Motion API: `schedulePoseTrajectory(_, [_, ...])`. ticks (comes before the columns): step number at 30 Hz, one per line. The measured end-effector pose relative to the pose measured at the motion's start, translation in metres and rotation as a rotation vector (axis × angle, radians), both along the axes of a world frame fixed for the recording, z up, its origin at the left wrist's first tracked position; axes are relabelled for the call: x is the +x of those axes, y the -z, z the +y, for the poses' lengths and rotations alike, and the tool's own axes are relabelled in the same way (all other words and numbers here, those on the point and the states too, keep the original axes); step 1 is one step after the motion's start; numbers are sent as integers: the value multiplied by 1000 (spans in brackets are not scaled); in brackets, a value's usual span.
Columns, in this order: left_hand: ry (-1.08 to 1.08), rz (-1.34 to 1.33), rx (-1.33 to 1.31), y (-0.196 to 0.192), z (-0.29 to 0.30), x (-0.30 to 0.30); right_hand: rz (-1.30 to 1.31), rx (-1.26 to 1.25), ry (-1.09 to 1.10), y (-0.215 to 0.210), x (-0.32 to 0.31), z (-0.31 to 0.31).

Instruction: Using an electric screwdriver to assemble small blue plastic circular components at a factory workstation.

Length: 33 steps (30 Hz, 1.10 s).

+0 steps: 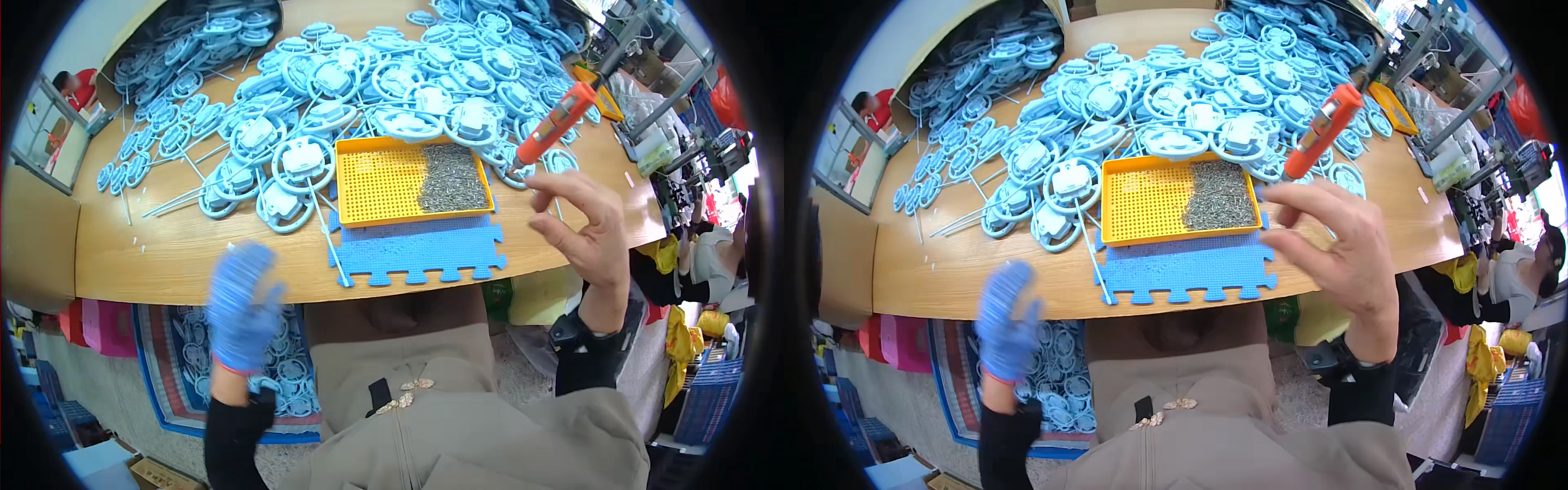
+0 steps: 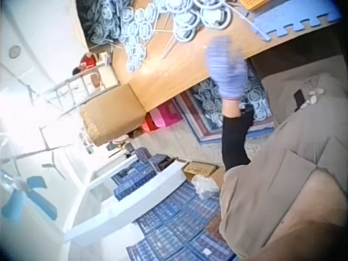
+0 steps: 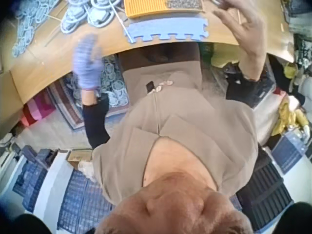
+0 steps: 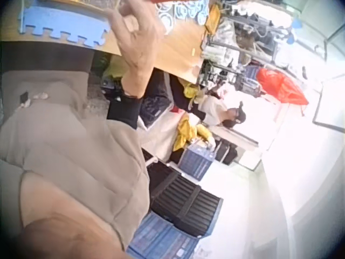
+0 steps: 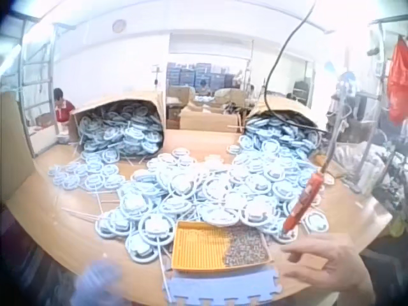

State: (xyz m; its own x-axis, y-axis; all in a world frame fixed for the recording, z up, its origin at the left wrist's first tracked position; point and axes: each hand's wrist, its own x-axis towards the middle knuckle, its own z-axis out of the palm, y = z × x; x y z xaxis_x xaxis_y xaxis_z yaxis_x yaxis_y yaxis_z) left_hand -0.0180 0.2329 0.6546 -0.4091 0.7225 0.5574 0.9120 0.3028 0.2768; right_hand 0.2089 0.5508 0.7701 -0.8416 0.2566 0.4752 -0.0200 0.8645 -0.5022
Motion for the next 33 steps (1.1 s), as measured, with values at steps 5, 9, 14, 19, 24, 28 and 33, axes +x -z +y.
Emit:
schedulePoseTrajectory(5, [160, -559, -424, 70, -32, 98, -3, -249, 391, 58, 86, 37])
schedulePoseTrajectory(9, [-183, -999, -554, 253, -161, 93, -330, -405, 316, 99, 96, 49])
schedulePoseTrajectory(14, [-650, -1950, -714, 244, -158, 137, -1027, -148, 144, 255, 160, 36])
schedulePoseTrajectory(19, [-637, -1812, -662, 327, -182, 131, -886, -712, -311, 318, 42, -70])
schedulePoseTrajectory(24, [-648, -1712, -695, 397, -216, 158, -863, -635, -353, 419, -51, -44])
schedulePoseTrajectory(28, [-582, -1619, -760, 436, -126, 191, -944, -608, -376, 463, -107, -1])
schedulePoseTrajectory(33, [-453, -1519, -875, 381, -159, 231, -1061, -612, -377, 445, -98, -10])
